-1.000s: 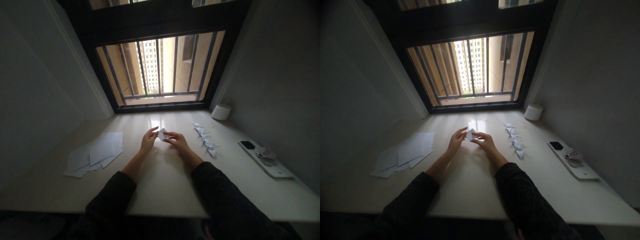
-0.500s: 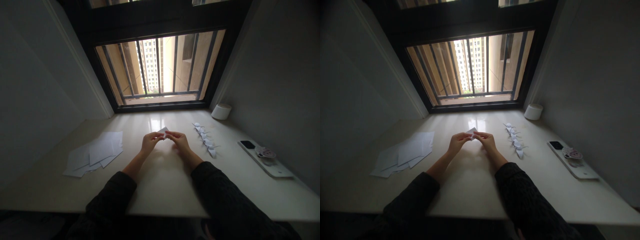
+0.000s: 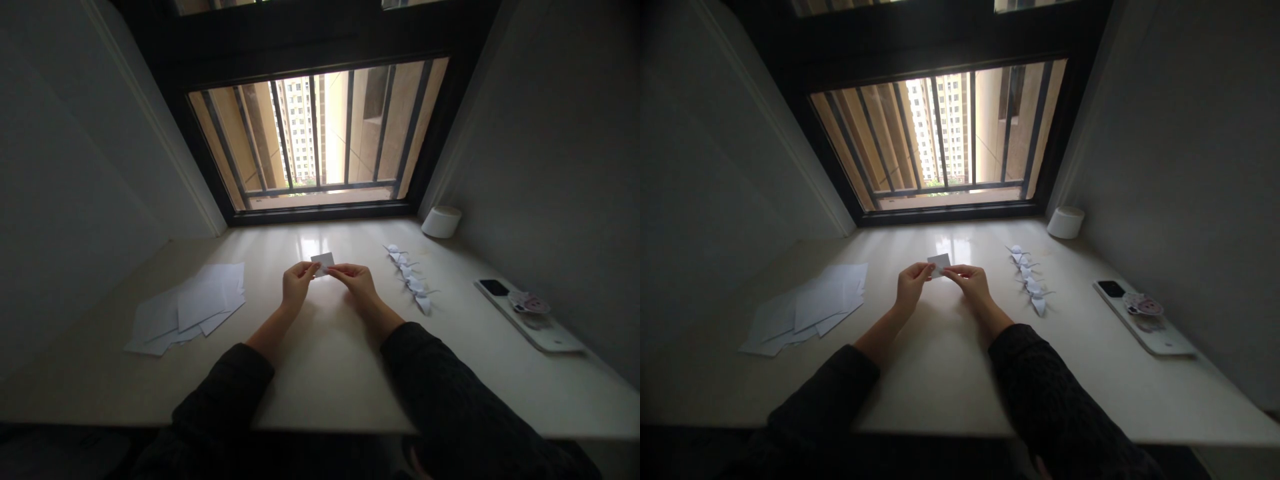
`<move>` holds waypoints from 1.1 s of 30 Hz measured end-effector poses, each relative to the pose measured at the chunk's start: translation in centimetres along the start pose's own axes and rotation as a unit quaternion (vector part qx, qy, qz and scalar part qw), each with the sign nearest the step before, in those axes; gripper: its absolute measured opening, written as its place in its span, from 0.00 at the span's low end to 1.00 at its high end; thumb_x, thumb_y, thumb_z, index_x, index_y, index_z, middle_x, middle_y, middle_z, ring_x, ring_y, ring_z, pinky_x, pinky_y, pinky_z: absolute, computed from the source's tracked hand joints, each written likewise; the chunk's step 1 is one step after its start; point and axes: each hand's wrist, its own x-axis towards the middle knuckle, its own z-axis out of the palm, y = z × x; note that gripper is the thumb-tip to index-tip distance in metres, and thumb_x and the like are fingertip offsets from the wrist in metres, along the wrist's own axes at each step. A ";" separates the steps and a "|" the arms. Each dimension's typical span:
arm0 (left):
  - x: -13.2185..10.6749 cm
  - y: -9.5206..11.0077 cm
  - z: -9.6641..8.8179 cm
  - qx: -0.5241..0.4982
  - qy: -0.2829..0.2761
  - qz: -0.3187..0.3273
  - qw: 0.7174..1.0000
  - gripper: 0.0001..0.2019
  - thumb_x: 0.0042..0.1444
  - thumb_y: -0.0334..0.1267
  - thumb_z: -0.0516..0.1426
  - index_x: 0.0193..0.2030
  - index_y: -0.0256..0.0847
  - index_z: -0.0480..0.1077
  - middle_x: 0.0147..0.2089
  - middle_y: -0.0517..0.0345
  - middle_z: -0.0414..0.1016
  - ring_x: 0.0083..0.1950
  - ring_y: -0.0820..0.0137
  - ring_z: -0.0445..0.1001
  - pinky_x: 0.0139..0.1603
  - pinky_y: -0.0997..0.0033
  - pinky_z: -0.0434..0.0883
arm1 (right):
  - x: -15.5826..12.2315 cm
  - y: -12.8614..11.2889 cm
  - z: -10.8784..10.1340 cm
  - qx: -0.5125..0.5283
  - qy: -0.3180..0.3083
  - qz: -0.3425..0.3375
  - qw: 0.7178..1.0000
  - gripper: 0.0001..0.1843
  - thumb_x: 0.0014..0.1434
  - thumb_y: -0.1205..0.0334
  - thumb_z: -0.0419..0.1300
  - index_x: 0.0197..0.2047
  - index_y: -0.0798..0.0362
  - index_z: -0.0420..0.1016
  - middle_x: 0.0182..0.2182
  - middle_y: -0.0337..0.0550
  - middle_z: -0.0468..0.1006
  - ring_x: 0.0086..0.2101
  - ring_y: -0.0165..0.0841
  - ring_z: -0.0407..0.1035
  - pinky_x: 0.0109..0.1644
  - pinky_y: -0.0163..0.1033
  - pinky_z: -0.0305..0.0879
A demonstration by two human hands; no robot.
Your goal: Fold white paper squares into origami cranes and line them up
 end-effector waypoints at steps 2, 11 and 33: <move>0.0 0.0 0.0 -0.012 -0.010 -0.008 1.000 0.15 0.43 0.48 0.64 0.33 0.39 0.76 0.33 0.54 0.77 0.34 0.69 0.73 0.36 0.69 0.69 | 0.0 -0.1 0.0 0.019 0.003 0.009 1.000 0.18 0.41 0.48 0.68 0.33 0.52 0.81 0.33 0.46 0.82 0.37 0.42 0.75 0.44 0.45 0.68; 0.0 -0.1 0.1 -0.036 -0.004 -0.027 0.999 0.14 0.41 0.45 0.65 0.32 0.38 0.76 0.33 0.53 0.78 0.34 0.70 0.73 0.38 0.68 0.69 | 0.1 -0.4 -0.1 0.048 0.020 0.051 0.997 0.19 0.38 0.50 0.70 0.33 0.52 0.81 0.31 0.47 0.82 0.34 0.40 0.74 0.39 0.43 0.68; -0.1 -1.0 0.6 -0.105 0.037 -0.113 0.987 0.16 0.38 0.43 0.67 0.33 0.34 0.77 0.32 0.52 0.77 0.34 0.71 0.73 0.43 0.66 0.70 | 0.4 0.2 -0.4 0.104 0.024 0.109 0.988 0.18 0.36 0.56 0.72 0.33 0.53 0.81 0.28 0.47 0.81 0.31 0.37 0.74 0.36 0.39 0.63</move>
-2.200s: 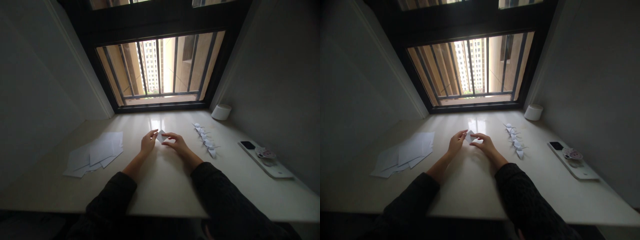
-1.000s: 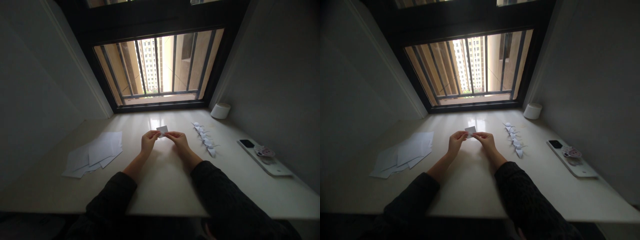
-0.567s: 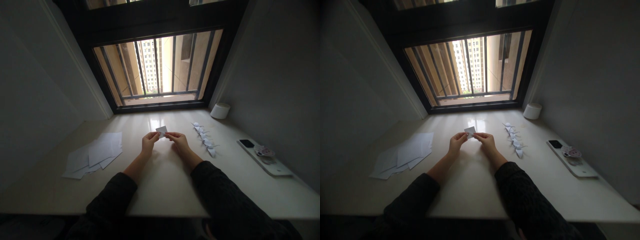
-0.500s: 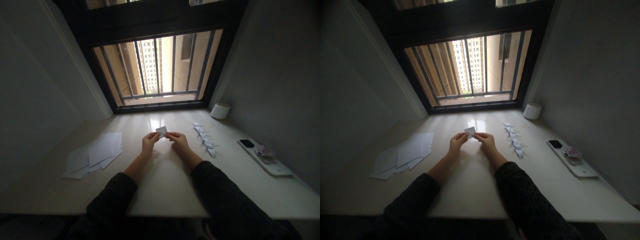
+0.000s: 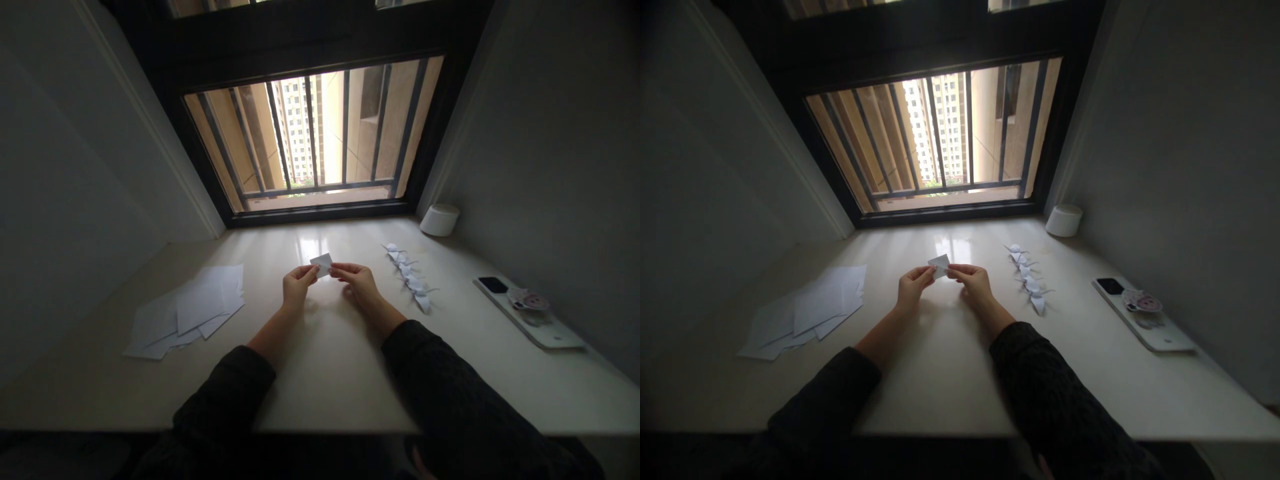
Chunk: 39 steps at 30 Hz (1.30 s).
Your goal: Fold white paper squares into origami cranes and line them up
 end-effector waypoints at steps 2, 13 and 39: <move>0.1 -0.1 0.0 0.002 0.002 0.001 1.000 0.16 0.38 0.43 0.67 0.32 0.34 0.76 0.32 0.52 0.77 0.34 0.71 0.74 0.43 0.66 0.71 | 0.0 0.0 0.0 0.001 -0.004 -0.005 1.000 0.17 0.36 0.56 0.72 0.33 0.53 0.81 0.27 0.46 0.81 0.31 0.36 0.74 0.36 0.39 0.63; -0.2 0.1 0.2 -0.004 0.000 0.004 1.000 0.15 0.39 0.42 0.67 0.32 0.34 0.76 0.34 0.52 0.78 0.35 0.70 0.74 0.43 0.66 0.71 | 0.3 0.2 -0.1 0.011 -0.006 -0.002 1.000 0.18 0.36 0.57 0.72 0.33 0.53 0.81 0.26 0.46 0.81 0.30 0.36 0.74 0.37 0.40 0.64; -0.3 0.3 0.1 -0.008 -0.016 -0.022 1.000 0.34 0.38 0.44 0.68 0.52 0.37 0.63 0.32 0.52 0.77 0.33 0.68 0.76 0.41 0.63 0.73 | 0.6 0.2 -0.6 -0.020 -0.003 -0.007 1.000 0.21 0.34 0.53 0.72 0.33 0.53 0.81 0.26 0.45 0.80 0.29 0.35 0.73 0.37 0.40 0.65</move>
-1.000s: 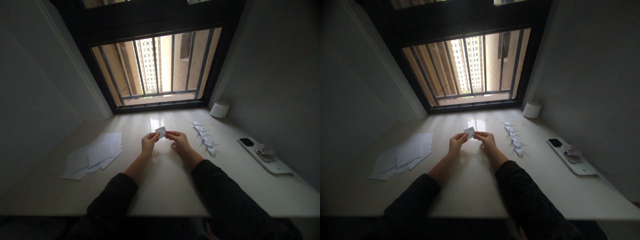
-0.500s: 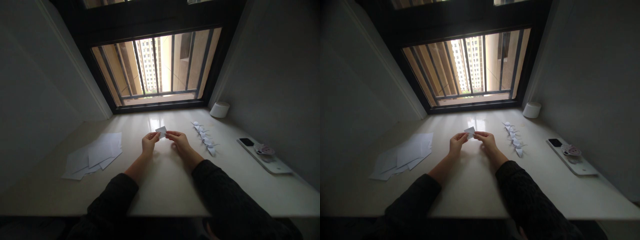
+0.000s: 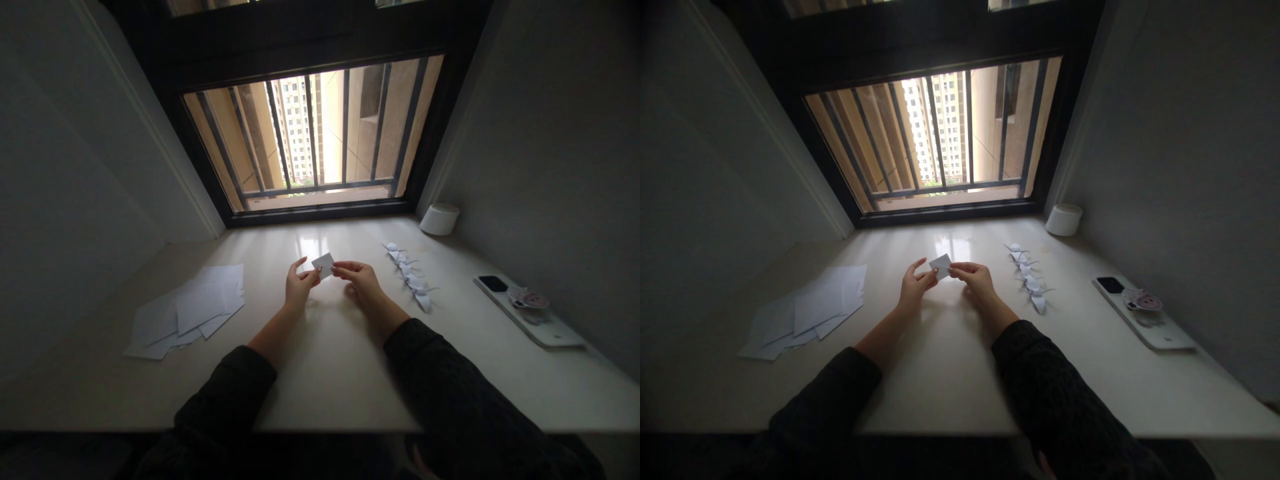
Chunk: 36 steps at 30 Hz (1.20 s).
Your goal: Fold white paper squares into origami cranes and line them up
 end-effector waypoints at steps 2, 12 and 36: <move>0.0 0.0 -0.1 0.011 -0.027 -0.023 0.999 0.36 0.37 0.44 0.69 0.53 0.38 0.63 0.36 0.48 0.78 0.36 0.65 0.77 0.41 0.63 0.73 | -0.2 -0.2 0.0 -0.007 0.003 -0.010 1.000 0.20 0.35 0.53 0.71 0.33 0.53 0.81 0.26 0.45 0.80 0.29 0.36 0.73 0.38 0.41 0.65; -0.2 0.4 -0.3 0.093 -0.113 -0.045 0.988 0.21 0.39 0.49 0.66 0.37 0.35 0.77 0.40 0.43 0.78 0.44 0.59 0.75 0.39 0.65 0.70 | -0.8 -1.2 0.6 0.001 -0.032 -0.017 0.999 0.17 0.35 0.54 0.72 0.30 0.53 0.81 0.27 0.45 0.81 0.31 0.38 0.75 0.43 0.45 0.69; -0.6 0.5 0.1 0.090 -0.112 -0.024 0.989 0.20 0.44 0.50 0.63 0.38 0.36 0.77 0.38 0.45 0.79 0.46 0.57 0.75 0.41 0.64 0.68 | -0.5 0.1 1.2 0.035 -0.027 -0.055 0.998 0.30 0.32 0.55 0.73 0.42 0.52 0.74 0.29 0.42 0.80 0.32 0.37 0.75 0.41 0.43 0.69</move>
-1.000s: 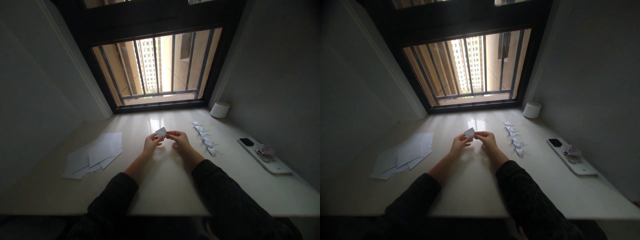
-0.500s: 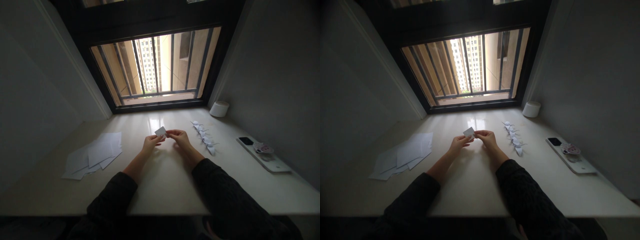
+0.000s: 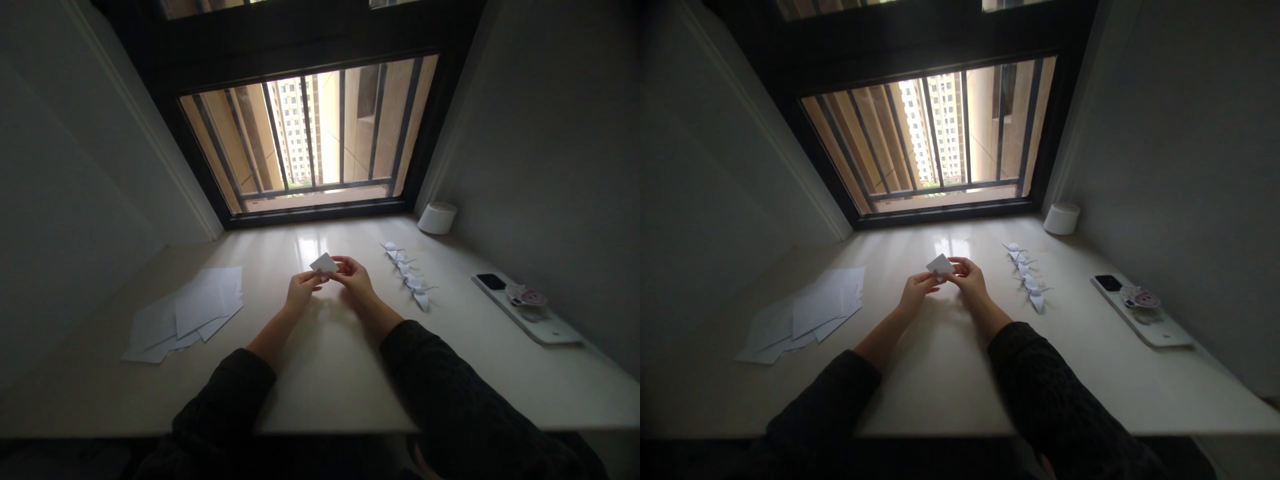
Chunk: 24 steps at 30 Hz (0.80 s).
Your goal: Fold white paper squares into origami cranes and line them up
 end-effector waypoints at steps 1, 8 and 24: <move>0.0 0.0 0.1 0.004 -0.001 0.006 1.000 0.19 0.44 0.50 0.63 0.38 0.36 0.78 0.38 0.45 0.79 0.46 0.57 0.75 0.41 0.64 0.68 | 0.0 0.1 0.1 0.011 0.001 0.003 1.000 0.30 0.32 0.55 0.73 0.41 0.52 0.74 0.29 0.42 0.80 0.31 0.37 0.75 0.41 0.43 0.69; 0.4 -0.3 -0.1 0.010 0.014 0.016 1.000 0.20 0.43 0.52 0.63 0.35 0.37 0.78 0.36 0.46 0.79 0.44 0.57 0.76 0.38 0.65 0.69 | 0.1 0.0 -0.3 0.003 0.032 0.046 0.998 0.27 0.30 0.54 0.73 0.36 0.53 0.77 0.29 0.44 0.81 0.31 0.37 0.74 0.38 0.42 0.67; 1.2 0.5 -1.9 0.081 0.030 0.044 0.995 0.20 0.44 0.54 0.61 0.33 0.37 0.77 0.33 0.49 0.78 0.38 0.61 0.75 0.35 0.68 0.67 | 0.4 -0.8 -1.0 -0.064 -0.051 -0.020 0.996 0.25 0.44 0.51 0.66 0.46 0.49 0.73 0.35 0.44 0.80 0.38 0.37 0.73 0.44 0.42 0.65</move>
